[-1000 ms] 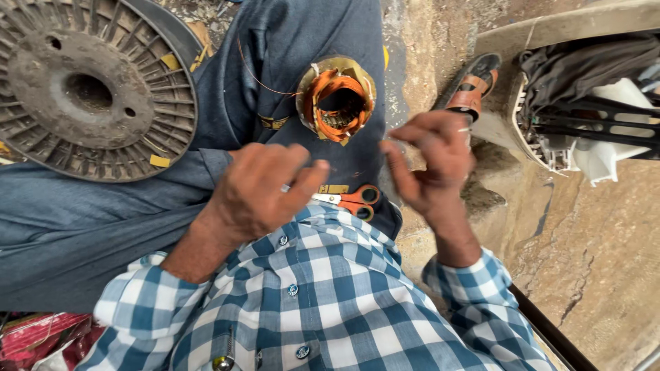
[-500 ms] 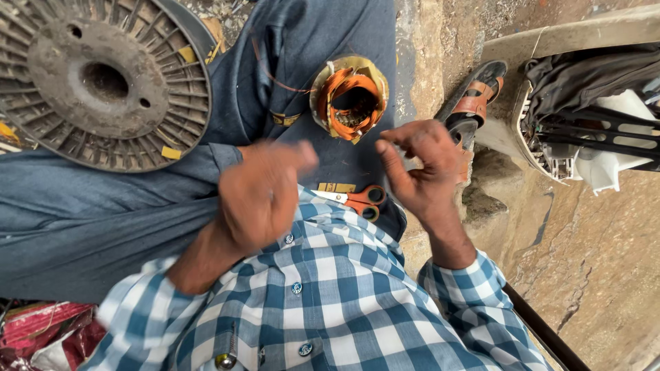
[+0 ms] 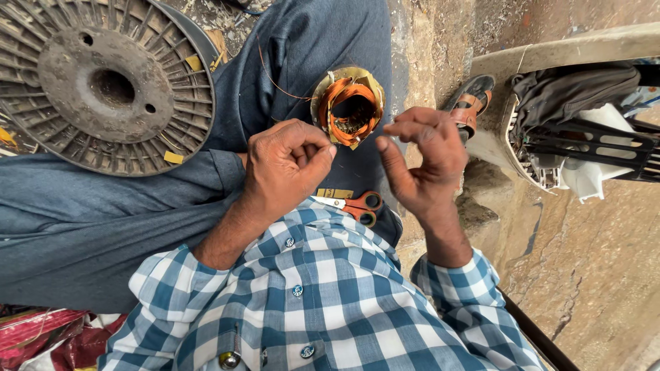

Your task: The person sits on the ground and winds copper wire by hand around a small cylindrical motor stator. They repeatedly wrap, adjust, and press the wire into place while holding the stator in both hands.

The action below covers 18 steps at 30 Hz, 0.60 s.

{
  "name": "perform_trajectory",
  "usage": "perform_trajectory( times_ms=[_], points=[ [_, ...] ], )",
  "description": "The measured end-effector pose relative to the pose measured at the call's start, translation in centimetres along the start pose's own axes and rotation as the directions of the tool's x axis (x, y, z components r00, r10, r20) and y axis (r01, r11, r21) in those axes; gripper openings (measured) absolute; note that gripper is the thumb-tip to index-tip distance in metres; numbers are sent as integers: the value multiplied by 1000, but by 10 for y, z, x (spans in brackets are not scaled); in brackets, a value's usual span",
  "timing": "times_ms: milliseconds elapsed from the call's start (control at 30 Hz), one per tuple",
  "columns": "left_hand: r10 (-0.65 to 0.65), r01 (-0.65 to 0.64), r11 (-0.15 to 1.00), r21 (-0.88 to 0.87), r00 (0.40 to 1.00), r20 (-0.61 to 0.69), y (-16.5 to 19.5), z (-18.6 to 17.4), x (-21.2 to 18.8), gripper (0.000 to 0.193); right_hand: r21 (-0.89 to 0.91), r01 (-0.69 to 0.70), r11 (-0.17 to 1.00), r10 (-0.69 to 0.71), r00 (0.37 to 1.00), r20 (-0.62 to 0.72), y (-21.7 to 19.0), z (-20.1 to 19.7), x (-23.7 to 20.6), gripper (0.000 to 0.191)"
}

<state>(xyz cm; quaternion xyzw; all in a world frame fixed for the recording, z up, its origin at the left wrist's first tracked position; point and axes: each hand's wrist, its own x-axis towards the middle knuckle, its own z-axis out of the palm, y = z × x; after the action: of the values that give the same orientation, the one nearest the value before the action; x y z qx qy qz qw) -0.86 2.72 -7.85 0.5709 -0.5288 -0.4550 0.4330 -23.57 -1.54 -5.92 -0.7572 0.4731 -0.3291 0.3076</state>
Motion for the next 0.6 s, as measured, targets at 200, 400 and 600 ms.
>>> perform_trajectory(
  times_ms=[200,400,600],
  points=[
    [-34,31,996,-87,999,-38,1,-4,-4,14,-46,-23,999,23,1000,4,-16,9,-13,15],
    [-100,97,992,-80,995,-29,-3,4,-2,9,-31,-20,999,19,1000,-23,-13,12,-19,15],
    [-90,103,963,-247,994,66,-7,-2,-10,8,41,-92,995,93,995,-21,-5,9,-26,14]
  ],
)
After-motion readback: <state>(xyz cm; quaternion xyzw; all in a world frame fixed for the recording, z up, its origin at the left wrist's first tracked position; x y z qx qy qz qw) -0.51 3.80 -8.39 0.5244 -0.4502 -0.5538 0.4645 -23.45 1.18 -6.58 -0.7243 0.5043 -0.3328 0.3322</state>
